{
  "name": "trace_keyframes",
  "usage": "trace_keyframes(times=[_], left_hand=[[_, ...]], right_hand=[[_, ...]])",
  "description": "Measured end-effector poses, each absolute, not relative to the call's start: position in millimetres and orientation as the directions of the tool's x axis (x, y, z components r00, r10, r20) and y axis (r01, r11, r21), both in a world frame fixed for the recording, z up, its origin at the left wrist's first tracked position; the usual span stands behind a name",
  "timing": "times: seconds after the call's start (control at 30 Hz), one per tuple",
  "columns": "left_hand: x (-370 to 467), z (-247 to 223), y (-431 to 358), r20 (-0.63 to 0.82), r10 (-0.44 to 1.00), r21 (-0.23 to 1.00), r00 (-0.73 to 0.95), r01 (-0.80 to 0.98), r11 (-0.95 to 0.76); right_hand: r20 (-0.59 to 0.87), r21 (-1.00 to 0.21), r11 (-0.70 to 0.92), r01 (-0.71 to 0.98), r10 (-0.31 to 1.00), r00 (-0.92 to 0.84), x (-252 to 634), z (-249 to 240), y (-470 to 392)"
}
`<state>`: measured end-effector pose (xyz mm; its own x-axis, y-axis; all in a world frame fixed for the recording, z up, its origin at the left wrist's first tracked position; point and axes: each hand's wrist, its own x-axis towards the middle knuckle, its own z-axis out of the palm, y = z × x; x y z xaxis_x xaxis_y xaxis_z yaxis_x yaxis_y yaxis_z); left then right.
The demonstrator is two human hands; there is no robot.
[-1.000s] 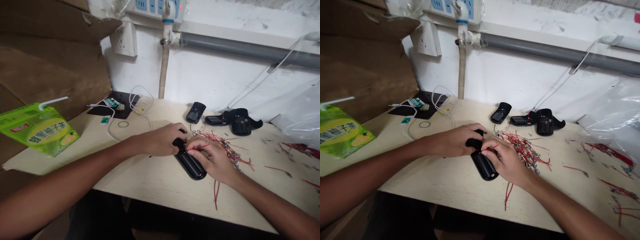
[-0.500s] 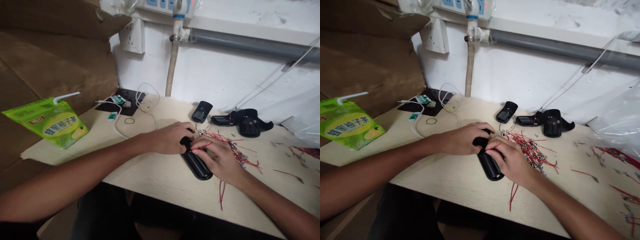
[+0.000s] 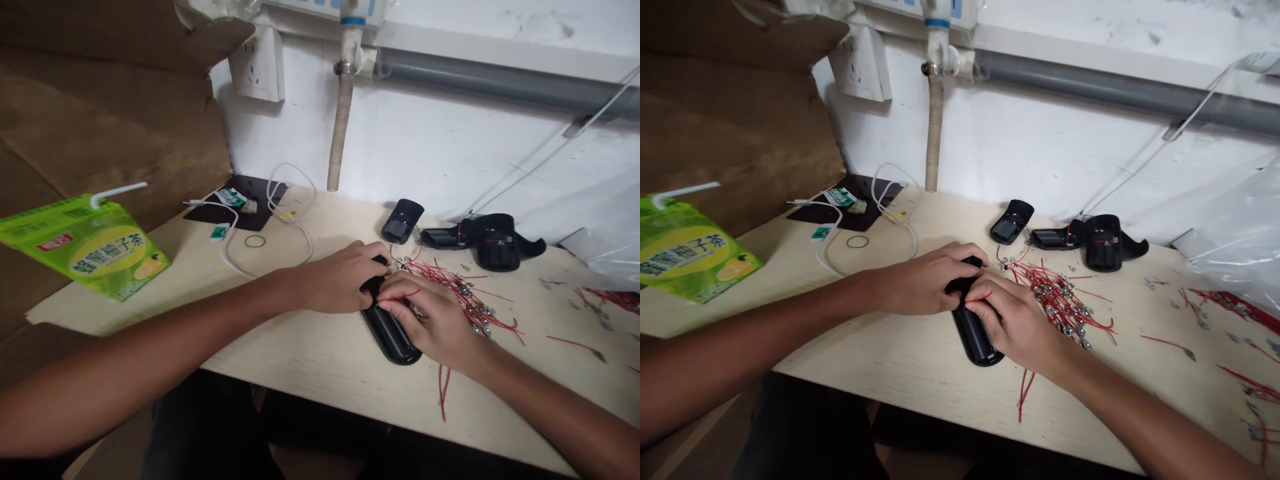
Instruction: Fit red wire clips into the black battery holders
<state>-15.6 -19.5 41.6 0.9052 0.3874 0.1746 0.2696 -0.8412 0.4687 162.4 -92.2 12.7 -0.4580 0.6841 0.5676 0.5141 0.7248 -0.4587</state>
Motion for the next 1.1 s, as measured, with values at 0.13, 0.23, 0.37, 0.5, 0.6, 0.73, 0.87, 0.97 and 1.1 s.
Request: trace_keyframes(times=[0.13,0.23,0.37,0.5,0.6,0.73,0.87,0.97,1.1], left_hand=[[-16,41,-20,0.174,0.369,0.465,0.913,0.254,-0.848],[-17,41,-19,0.179,0.334,0.433,0.925,0.231,-0.871],[-19,42,-17,0.171,0.295,0.381,0.940,0.213,-0.899],[-20,44,-17,0.152,0.283,0.354,0.947,0.215,-0.910],[-20,45,-18,0.157,0.278,0.354,0.948,0.208,-0.912],[-20,44,-17,0.147,0.305,0.392,0.941,0.227,-0.891],[-19,41,-16,0.138,0.295,0.448,0.946,0.206,-0.870],[-19,38,-15,0.151,0.314,0.444,0.937,0.219,-0.869],[-19,36,-11,0.194,0.316,0.458,0.929,0.199,-0.867]], right_hand=[[0.537,-0.412,0.753,0.513,0.656,-0.531,165,14,-89],[0.508,-0.372,0.770,0.518,0.636,-0.581,165,17,-88],[0.459,-0.285,0.793,0.539,0.607,-0.649,164,25,-87],[0.452,-0.247,0.818,0.520,0.572,-0.685,163,29,-85],[0.461,-0.224,0.817,0.531,0.569,-0.681,163,29,-84],[0.437,-0.232,0.831,0.505,0.553,-0.709,163,29,-81],[0.377,-0.389,0.787,0.478,0.610,-0.697,165,33,-80],[0.383,-0.513,0.734,0.445,0.660,-0.646,167,31,-82],[0.464,-0.510,0.727,0.459,0.682,-0.565,171,26,-83]])
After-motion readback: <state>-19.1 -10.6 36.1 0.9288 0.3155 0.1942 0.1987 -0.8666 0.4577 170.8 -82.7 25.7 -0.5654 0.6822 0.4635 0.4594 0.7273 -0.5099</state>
